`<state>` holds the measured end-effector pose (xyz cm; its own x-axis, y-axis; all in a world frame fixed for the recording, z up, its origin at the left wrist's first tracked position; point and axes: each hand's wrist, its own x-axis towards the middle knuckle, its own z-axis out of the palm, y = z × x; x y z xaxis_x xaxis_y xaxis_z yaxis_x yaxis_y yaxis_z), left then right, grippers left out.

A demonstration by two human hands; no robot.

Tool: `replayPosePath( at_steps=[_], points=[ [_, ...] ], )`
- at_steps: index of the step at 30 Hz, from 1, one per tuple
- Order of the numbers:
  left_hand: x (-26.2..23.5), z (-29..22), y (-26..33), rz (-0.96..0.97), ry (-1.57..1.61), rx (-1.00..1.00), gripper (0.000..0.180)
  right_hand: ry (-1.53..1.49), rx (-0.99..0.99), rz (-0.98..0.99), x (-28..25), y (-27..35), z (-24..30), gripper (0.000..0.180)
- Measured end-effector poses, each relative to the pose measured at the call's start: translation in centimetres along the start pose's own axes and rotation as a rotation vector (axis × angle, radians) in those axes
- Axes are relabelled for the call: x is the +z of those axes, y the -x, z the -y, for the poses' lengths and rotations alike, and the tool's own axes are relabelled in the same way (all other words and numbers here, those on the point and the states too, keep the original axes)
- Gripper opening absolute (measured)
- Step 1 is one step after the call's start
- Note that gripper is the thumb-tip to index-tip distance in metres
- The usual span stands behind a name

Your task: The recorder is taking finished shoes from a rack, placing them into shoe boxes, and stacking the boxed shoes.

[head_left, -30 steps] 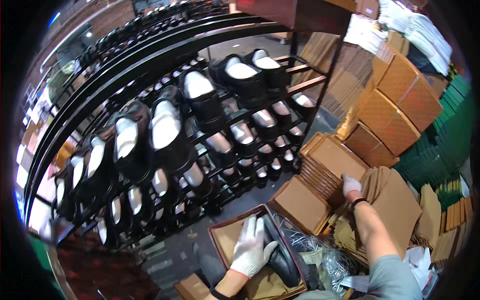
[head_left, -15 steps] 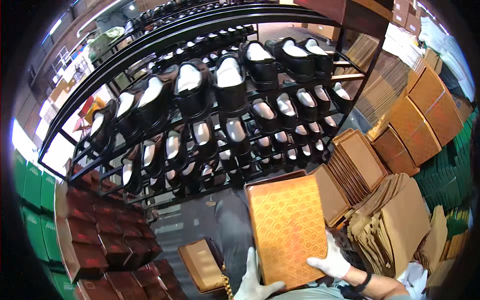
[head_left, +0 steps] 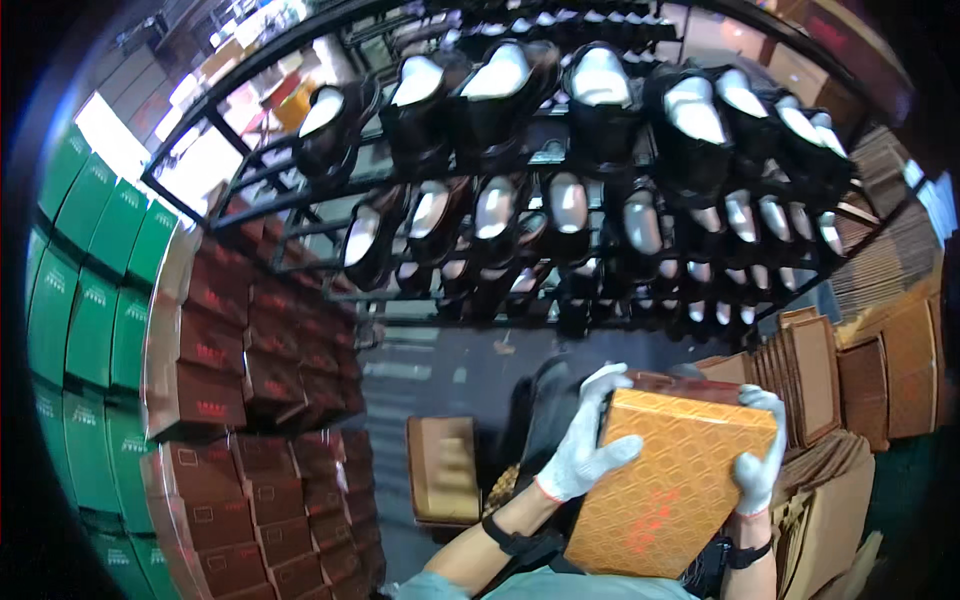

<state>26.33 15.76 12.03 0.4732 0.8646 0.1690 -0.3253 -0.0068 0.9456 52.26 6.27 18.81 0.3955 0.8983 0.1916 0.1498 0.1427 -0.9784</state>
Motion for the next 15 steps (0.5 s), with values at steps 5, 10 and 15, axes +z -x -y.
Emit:
replayPosePath(
  at_steps=[5, 10, 15],
  points=[
    [-3.6, 0.2, -0.7, -0.134, -0.286, -0.101, 0.079, 0.055, 0.168, 0.094, 2.3, -2.9, -2.0, 0.078],
    [-10.1, 2.7, -1.6, -0.646, -0.543, -0.174, 0.069, 0.234, 0.196, 0.079, 1.1, -4.1, -6.4, 0.087],
    [-17.7, 22.8, 3.4, -0.473, -0.989, -0.184, 0.055, 0.371, 0.246, 0.201, -0.3, 2.3, -6.4, 0.047]
  ],
)
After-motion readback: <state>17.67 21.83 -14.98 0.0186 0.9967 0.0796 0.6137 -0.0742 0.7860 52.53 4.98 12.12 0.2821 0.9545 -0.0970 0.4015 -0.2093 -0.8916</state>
